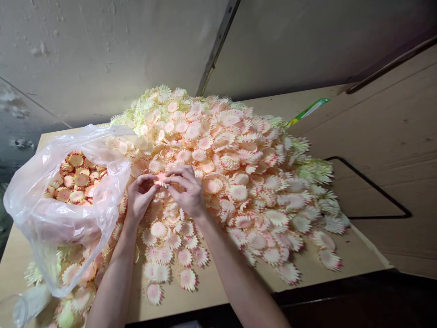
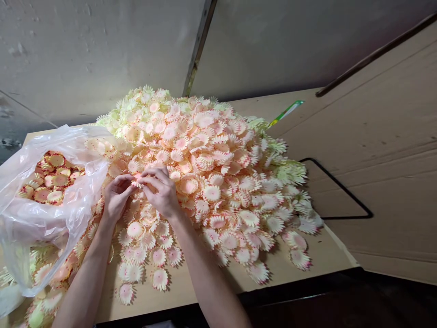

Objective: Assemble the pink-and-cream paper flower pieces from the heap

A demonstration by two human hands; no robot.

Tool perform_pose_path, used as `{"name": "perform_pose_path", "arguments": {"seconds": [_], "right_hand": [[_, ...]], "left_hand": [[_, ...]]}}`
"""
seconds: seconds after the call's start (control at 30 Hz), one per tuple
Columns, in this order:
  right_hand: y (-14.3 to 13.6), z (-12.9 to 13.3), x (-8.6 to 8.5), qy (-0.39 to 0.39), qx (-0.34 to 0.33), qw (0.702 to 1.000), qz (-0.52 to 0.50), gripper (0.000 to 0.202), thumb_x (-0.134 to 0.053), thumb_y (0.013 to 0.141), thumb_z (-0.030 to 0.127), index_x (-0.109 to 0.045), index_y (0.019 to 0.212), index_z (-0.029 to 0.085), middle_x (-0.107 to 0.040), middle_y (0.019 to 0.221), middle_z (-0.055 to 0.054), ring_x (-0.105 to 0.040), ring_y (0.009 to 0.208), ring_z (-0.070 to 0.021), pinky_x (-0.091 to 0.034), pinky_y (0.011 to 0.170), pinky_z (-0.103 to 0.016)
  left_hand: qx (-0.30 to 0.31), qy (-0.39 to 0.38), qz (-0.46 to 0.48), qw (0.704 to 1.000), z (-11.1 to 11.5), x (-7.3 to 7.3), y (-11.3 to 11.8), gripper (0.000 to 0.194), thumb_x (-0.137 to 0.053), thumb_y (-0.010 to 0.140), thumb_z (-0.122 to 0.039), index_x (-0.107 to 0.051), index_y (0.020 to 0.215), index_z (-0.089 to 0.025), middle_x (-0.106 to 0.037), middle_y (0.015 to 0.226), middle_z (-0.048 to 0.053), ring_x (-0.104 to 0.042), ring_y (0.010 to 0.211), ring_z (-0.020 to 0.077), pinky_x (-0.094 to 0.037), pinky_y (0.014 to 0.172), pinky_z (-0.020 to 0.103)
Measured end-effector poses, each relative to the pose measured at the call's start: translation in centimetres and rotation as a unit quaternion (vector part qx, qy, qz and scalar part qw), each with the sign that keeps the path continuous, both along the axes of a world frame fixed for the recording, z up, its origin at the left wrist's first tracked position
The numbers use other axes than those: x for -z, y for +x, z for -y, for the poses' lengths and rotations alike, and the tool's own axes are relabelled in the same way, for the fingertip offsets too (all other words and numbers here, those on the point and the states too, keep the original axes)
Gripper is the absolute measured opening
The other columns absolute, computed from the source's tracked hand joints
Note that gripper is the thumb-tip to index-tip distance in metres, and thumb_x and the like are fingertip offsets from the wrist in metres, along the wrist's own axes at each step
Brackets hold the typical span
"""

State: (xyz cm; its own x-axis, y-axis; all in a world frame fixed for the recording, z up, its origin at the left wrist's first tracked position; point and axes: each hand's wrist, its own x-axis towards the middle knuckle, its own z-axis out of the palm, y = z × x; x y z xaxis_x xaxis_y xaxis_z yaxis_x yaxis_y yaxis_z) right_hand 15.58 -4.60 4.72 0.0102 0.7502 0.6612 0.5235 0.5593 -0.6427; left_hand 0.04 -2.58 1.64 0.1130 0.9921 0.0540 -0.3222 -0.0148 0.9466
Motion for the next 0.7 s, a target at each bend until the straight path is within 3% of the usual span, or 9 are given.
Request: {"name": "perform_pose_path", "arguments": {"seconds": [0.1,0.23,0.53,0.7], "right_hand": [[-0.1,0.0,0.1,0.002,-0.04,0.999,0.011,0.02,-0.059,0.092,0.01,-0.074,0.096,0.024,-0.075,0.089,-0.003,-0.064,0.091,-0.0191,-0.054,0.086,-0.038],[-0.2,0.0,0.5,-0.03,0.004,1.0,-0.005,0.024,-0.06,0.093,0.014,-0.075,0.105,0.026,-0.073,0.089,-0.004,-0.066,0.088,-0.0177,-0.057,0.08,-0.033],[-0.3,0.1,1.6,-0.154,-0.036,0.967,-0.197,0.011,-0.072,0.085,0.026,-0.077,0.095,0.023,-0.074,0.091,-0.004,-0.072,0.081,-0.016,-0.063,0.08,-0.03],[-0.5,0.1,0.8,-0.166,-0.051,0.941,-0.29,0.01,-0.079,0.078,0.026,-0.078,0.087,0.023,-0.073,0.085,-0.002,-0.073,0.078,-0.0156,-0.063,0.078,-0.029]], "left_hand": [[0.013,0.007,0.002,1.0,-0.1,0.2,-0.1,0.024,-0.083,0.073,-0.03,-0.075,0.091,-0.019,-0.072,0.095,0.005,-0.067,0.09,0.016,-0.053,0.084,0.025],[0.011,-0.003,-0.019,1.0,0.0,0.4,-0.2,0.023,-0.08,0.076,-0.029,-0.076,0.098,-0.02,-0.074,0.097,0.005,-0.068,0.091,0.017,-0.053,0.083,0.026],[0.018,-0.014,-0.014,1.0,0.0,0.4,-0.2,0.021,-0.077,0.078,-0.028,-0.077,0.098,-0.02,-0.076,0.1,0.005,-0.07,0.094,0.0189,-0.053,0.09,0.029],[0.052,-0.087,0.026,0.995,0.1,0.0,0.0,0.023,-0.078,0.075,-0.033,-0.08,0.093,-0.02,-0.078,0.089,0.006,-0.071,0.079,0.0184,-0.055,0.083,0.032]]}}
